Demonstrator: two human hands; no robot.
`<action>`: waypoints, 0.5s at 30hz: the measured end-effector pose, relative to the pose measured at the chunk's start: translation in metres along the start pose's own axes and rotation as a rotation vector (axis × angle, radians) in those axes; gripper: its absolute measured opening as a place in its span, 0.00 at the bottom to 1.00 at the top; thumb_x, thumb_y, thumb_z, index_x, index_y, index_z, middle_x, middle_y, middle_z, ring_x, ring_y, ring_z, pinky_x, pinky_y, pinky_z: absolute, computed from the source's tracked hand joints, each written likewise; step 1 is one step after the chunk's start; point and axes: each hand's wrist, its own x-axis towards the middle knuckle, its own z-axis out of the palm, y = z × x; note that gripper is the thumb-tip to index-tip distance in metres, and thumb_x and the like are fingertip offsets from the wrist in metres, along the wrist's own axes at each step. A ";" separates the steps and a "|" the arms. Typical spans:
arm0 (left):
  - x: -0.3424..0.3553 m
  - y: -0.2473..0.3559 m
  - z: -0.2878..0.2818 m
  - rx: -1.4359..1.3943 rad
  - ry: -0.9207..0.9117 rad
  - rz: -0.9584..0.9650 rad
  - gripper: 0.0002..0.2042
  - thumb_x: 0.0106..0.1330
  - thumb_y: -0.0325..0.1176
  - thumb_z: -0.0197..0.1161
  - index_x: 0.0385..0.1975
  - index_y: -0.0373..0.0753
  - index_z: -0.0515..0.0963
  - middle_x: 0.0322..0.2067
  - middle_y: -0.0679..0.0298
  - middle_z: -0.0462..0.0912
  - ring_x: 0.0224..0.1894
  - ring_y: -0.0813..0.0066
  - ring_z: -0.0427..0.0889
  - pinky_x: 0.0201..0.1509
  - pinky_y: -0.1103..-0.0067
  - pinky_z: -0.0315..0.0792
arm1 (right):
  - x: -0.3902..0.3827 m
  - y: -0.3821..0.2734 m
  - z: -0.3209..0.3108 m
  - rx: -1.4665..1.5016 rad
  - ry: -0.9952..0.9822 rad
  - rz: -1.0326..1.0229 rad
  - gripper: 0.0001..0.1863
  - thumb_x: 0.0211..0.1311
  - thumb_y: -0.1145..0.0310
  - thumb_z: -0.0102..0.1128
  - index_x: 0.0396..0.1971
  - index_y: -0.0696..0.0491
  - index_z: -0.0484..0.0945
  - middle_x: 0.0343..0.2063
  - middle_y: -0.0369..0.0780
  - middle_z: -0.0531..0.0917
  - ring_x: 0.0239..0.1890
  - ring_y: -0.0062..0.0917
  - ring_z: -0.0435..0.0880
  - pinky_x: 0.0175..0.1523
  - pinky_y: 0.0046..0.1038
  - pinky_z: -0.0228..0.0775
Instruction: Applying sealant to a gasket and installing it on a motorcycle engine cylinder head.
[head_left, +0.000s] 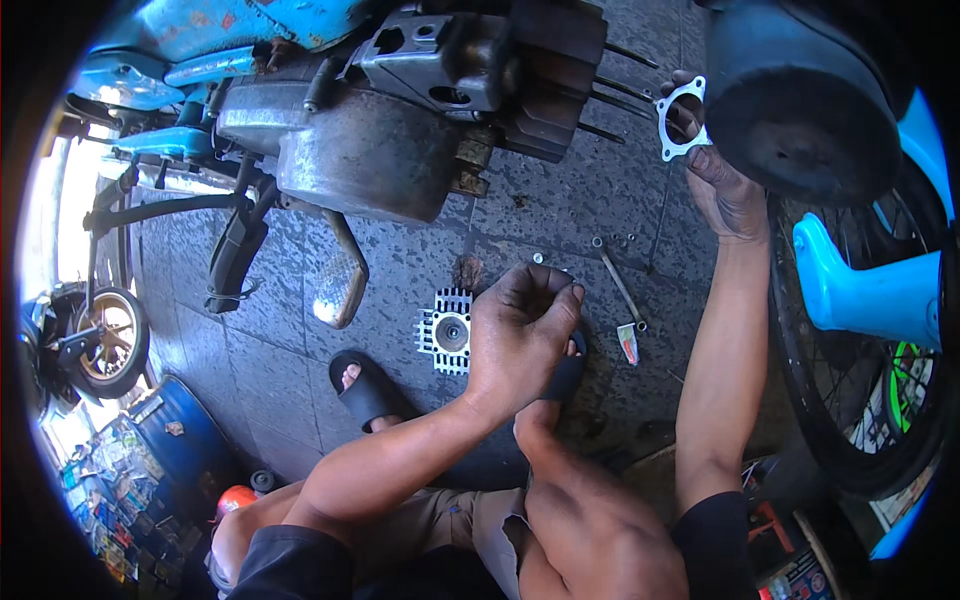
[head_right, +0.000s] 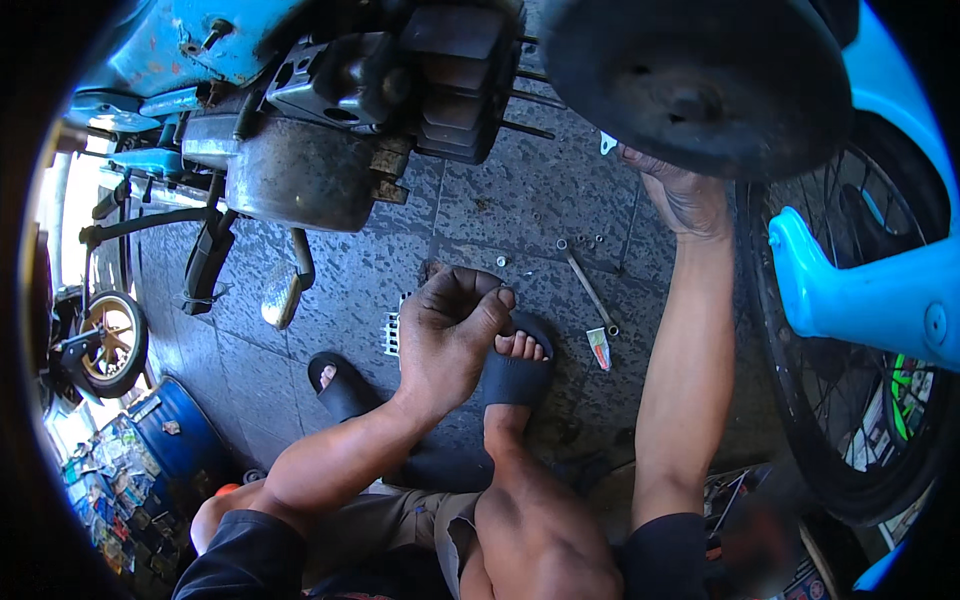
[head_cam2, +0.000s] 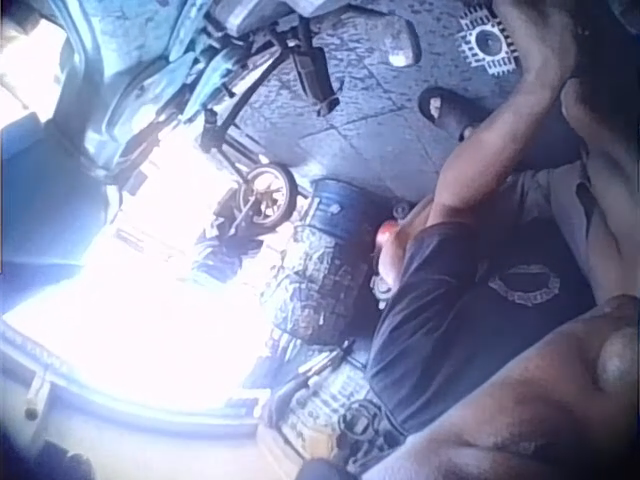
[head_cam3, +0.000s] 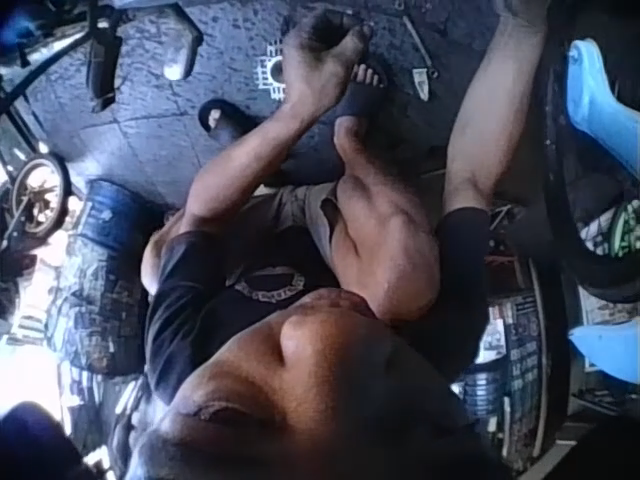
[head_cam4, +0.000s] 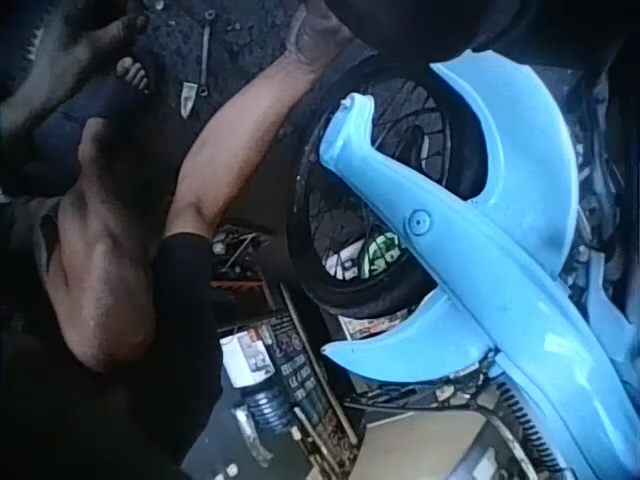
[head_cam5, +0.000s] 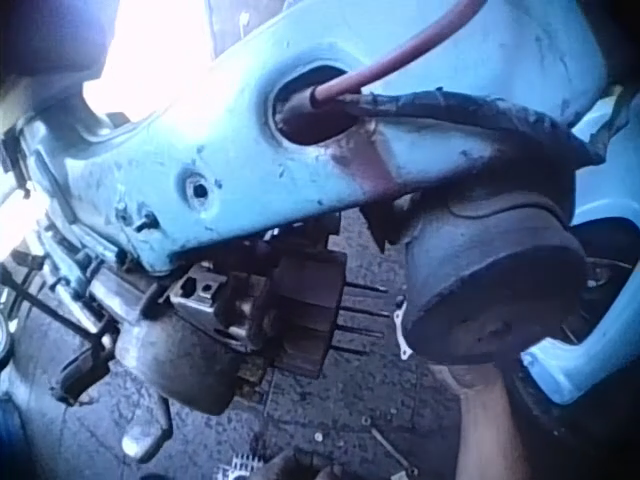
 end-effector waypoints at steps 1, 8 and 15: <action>0.001 0.000 -0.001 -0.004 -0.001 -0.013 0.06 0.73 0.27 0.65 0.36 0.31 0.77 0.26 0.66 0.81 0.22 0.85 0.76 0.23 0.84 0.71 | 0.002 0.003 0.000 -0.045 0.002 -0.019 0.43 0.43 0.72 0.84 0.63 0.54 0.73 0.60 0.42 0.78 0.64 0.34 0.77 0.71 0.38 0.66; 0.007 0.006 -0.005 0.021 0.018 -0.073 0.05 0.72 0.25 0.66 0.38 0.29 0.79 0.27 0.65 0.83 0.28 0.82 0.80 0.32 0.82 0.74 | 0.002 0.007 -0.004 -0.070 -0.044 0.077 0.48 0.44 0.65 0.84 0.70 0.51 0.70 0.69 0.42 0.73 0.73 0.35 0.68 0.79 0.39 0.53; 0.008 0.006 -0.008 0.010 0.016 -0.052 0.06 0.72 0.27 0.66 0.38 0.30 0.79 0.28 0.65 0.83 0.26 0.83 0.78 0.30 0.82 0.74 | 0.007 0.006 0.002 -0.124 -0.034 0.063 0.48 0.43 0.63 0.85 0.69 0.47 0.72 0.69 0.40 0.72 0.74 0.33 0.66 0.81 0.39 0.47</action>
